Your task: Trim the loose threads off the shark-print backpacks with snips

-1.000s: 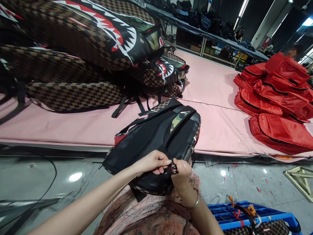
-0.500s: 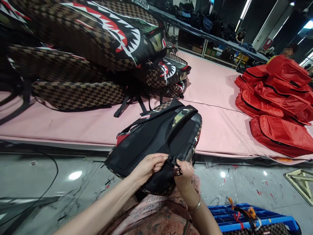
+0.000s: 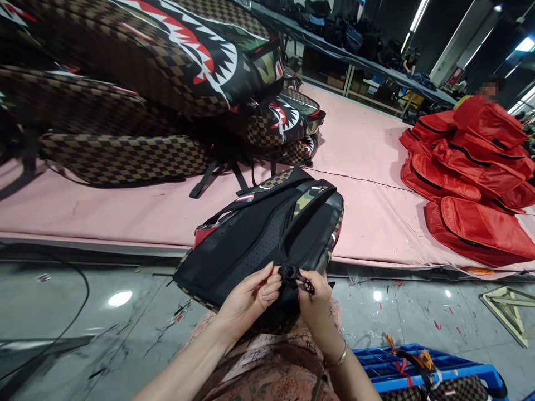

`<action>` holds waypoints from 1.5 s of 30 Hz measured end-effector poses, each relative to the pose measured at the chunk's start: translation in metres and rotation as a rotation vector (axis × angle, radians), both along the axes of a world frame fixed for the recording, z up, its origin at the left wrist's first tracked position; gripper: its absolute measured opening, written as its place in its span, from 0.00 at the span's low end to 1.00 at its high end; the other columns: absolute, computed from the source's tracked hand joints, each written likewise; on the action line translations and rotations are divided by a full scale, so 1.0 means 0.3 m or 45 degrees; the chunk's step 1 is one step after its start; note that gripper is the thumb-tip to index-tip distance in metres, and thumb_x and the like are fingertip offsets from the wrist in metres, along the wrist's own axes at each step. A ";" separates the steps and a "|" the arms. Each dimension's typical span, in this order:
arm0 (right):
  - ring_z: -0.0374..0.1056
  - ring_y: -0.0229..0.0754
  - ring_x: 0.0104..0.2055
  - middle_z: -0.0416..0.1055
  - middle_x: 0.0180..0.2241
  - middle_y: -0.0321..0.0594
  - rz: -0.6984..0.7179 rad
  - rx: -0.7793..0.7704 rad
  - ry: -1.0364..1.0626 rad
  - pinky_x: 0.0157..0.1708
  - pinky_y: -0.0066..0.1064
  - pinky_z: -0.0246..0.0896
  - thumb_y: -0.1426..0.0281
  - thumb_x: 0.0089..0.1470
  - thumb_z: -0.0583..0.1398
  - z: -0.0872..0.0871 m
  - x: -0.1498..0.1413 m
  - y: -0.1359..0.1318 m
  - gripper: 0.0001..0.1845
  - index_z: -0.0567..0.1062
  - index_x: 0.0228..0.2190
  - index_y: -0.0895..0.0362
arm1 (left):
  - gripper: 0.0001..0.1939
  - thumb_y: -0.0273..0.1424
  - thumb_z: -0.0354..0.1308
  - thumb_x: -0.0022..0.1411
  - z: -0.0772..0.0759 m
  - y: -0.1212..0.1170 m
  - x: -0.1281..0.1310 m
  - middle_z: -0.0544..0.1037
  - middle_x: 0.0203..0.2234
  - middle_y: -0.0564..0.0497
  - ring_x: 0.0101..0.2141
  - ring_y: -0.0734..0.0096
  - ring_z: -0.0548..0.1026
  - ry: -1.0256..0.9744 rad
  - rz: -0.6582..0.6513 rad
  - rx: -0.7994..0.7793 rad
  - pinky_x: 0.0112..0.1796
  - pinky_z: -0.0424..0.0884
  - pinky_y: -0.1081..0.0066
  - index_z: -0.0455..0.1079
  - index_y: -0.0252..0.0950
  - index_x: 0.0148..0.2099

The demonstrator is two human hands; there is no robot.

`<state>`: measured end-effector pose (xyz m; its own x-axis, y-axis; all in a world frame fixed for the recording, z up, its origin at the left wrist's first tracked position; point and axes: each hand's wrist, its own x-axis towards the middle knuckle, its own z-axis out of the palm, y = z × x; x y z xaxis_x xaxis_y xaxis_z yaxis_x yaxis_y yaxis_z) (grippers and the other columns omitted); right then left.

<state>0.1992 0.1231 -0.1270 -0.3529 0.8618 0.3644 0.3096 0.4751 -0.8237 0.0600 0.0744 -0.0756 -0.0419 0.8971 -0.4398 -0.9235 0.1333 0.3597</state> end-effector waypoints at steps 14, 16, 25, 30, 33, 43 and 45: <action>0.65 0.40 0.39 0.69 0.39 0.42 0.044 0.003 -0.131 0.39 0.31 0.62 0.71 0.54 0.53 0.150 0.039 0.041 0.14 0.67 0.44 0.57 | 0.18 0.34 0.68 0.42 0.036 0.000 0.017 0.59 0.15 0.59 0.17 0.86 0.53 0.381 0.044 -0.099 0.17 0.52 0.84 0.68 0.28 0.31; 0.65 0.41 0.39 0.69 0.37 0.43 0.055 0.209 -0.183 0.39 0.33 0.61 0.71 0.56 0.52 0.157 0.050 0.050 0.12 0.68 0.42 0.57 | 0.18 0.37 0.67 0.43 0.030 0.004 0.020 0.56 0.13 0.61 0.16 0.86 0.50 0.396 0.042 -0.118 0.16 0.48 0.84 0.64 0.30 0.26; 0.64 0.42 0.35 0.71 0.32 0.42 0.115 0.570 -0.517 0.37 0.34 0.55 0.69 0.60 0.50 0.181 0.073 0.047 0.12 0.72 0.39 0.58 | 0.24 0.41 0.67 0.41 0.033 0.014 0.031 0.51 0.12 0.63 0.15 0.86 0.45 0.466 0.044 -0.164 0.15 0.44 0.81 0.53 0.35 0.21; 0.63 0.42 0.35 0.70 0.32 0.42 0.113 0.614 -0.656 0.36 0.33 0.53 0.68 0.60 0.50 0.198 0.076 0.050 0.13 0.72 0.40 0.58 | 0.24 0.41 0.67 0.40 0.035 0.014 0.032 0.51 0.13 0.63 0.15 0.87 0.46 0.471 0.050 -0.177 0.15 0.43 0.81 0.55 0.35 0.21; 0.63 0.42 0.35 0.70 0.33 0.42 0.130 0.625 -0.686 0.35 0.33 0.53 0.68 0.59 0.51 0.199 0.081 0.054 0.13 0.72 0.40 0.57 | 0.24 0.41 0.67 0.40 0.033 0.014 0.033 0.51 0.13 0.63 0.15 0.87 0.46 0.454 0.043 -0.183 0.15 0.42 0.81 0.55 0.34 0.21; 0.63 0.42 0.35 0.71 0.33 0.42 0.179 0.607 -0.679 0.36 0.33 0.52 0.68 0.59 0.51 0.212 0.072 0.061 0.12 0.72 0.40 0.58 | 0.23 0.41 0.67 0.41 0.035 0.014 0.033 0.52 0.12 0.63 0.15 0.87 0.47 0.471 -0.008 -0.154 0.16 0.42 0.81 0.55 0.34 0.21; 0.63 0.41 0.34 0.71 0.32 0.42 0.182 0.634 -0.686 0.36 0.33 0.52 0.69 0.59 0.51 0.213 0.071 0.064 0.11 0.72 0.39 0.57 | 0.23 0.41 0.67 0.41 0.035 0.013 0.033 0.52 0.12 0.63 0.15 0.87 0.47 0.482 -0.012 -0.150 0.16 0.42 0.81 0.55 0.34 0.21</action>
